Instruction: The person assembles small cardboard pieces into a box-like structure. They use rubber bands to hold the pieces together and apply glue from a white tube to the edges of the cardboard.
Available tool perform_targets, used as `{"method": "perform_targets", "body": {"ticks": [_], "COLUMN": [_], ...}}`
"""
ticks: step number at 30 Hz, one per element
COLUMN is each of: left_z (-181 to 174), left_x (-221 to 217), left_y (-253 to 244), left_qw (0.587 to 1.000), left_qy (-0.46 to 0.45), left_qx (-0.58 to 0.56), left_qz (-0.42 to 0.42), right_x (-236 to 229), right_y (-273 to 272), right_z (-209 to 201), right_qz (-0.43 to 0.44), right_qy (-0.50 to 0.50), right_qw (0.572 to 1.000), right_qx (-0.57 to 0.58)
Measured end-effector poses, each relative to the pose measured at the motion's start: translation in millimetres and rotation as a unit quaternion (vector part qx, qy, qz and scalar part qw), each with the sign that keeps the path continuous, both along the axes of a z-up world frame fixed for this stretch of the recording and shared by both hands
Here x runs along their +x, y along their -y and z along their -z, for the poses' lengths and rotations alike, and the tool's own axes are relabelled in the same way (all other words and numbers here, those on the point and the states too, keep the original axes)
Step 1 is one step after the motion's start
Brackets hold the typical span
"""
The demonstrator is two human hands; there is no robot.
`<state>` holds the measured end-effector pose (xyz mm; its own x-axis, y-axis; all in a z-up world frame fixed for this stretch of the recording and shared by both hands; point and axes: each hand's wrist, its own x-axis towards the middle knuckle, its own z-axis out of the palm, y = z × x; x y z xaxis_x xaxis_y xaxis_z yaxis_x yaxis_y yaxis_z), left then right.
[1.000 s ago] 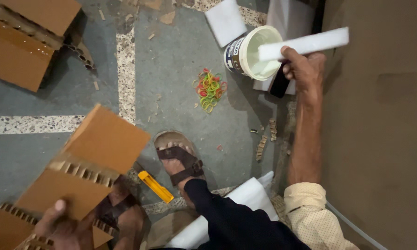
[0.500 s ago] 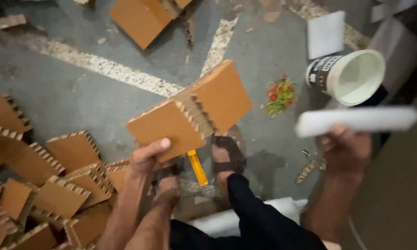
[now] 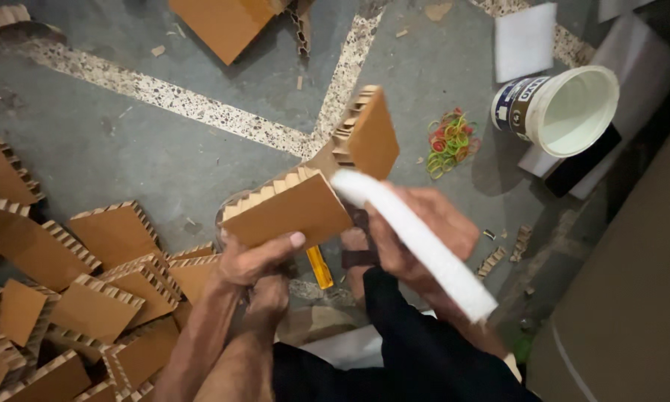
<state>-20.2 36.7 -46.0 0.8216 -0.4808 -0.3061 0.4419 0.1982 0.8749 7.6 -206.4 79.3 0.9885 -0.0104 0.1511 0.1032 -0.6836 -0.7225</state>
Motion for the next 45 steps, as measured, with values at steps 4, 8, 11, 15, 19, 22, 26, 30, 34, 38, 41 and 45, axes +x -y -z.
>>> {"method": "perform_targets", "body": {"ticks": [4,8,11,15,19,22,26,30,34,38,41,45], "left_z": [-4,-3,2,10,17,20,15,-1,-20,-35,-42,-42], "left_x": [-5,-4,-5,-10,-17,-17,-4,8,16,19,21,20], "left_y": [5,1,1,-3,-9,-14,-17,-6,15,25,28,33], "left_qw": [0.997,0.993,0.999,0.998,0.994,0.989,0.987,0.971,0.962,0.977,0.986,0.988], "left_qy": [-0.065,-0.103,-0.019,-0.037,-0.102,-0.140,-0.138,-0.205,-0.224,-0.179,-0.120,-0.114], "left_qx": [-0.045,-0.045,-0.017,-0.025,-0.006,-0.049,-0.069,-0.079,-0.081,-0.002,0.050,0.060], "left_qz": [0.017,0.025,0.034,0.037,0.028,0.000,-0.037,-0.096,-0.134,-0.117,-0.106,-0.088], "right_x": [2,14,16,9,-7,-21,-33,-45,-47,-35,-24,-19], "right_y": [1,2,1,6,12,11,13,25,19,3,-8,-17], "right_z": [-2,0,3,6,6,11,23,9,-14,-19,-11,-1], "right_qz": [-0.019,-0.029,-0.037,-0.019,-0.039,-0.027,-0.004,0.081,0.054,-0.020,-0.021,-0.030], "right_qy": [0.017,0.016,0.035,-0.001,-0.057,-0.102,-0.122,-0.146,-0.050,-0.055,-0.029,0.021], "right_qw": [1.000,0.999,0.999,0.998,0.997,0.994,0.992,0.985,0.997,0.995,0.996,0.995], "right_qx": [0.000,-0.015,-0.001,0.065,0.028,0.016,0.021,0.032,0.034,-0.085,-0.086,-0.092]}}
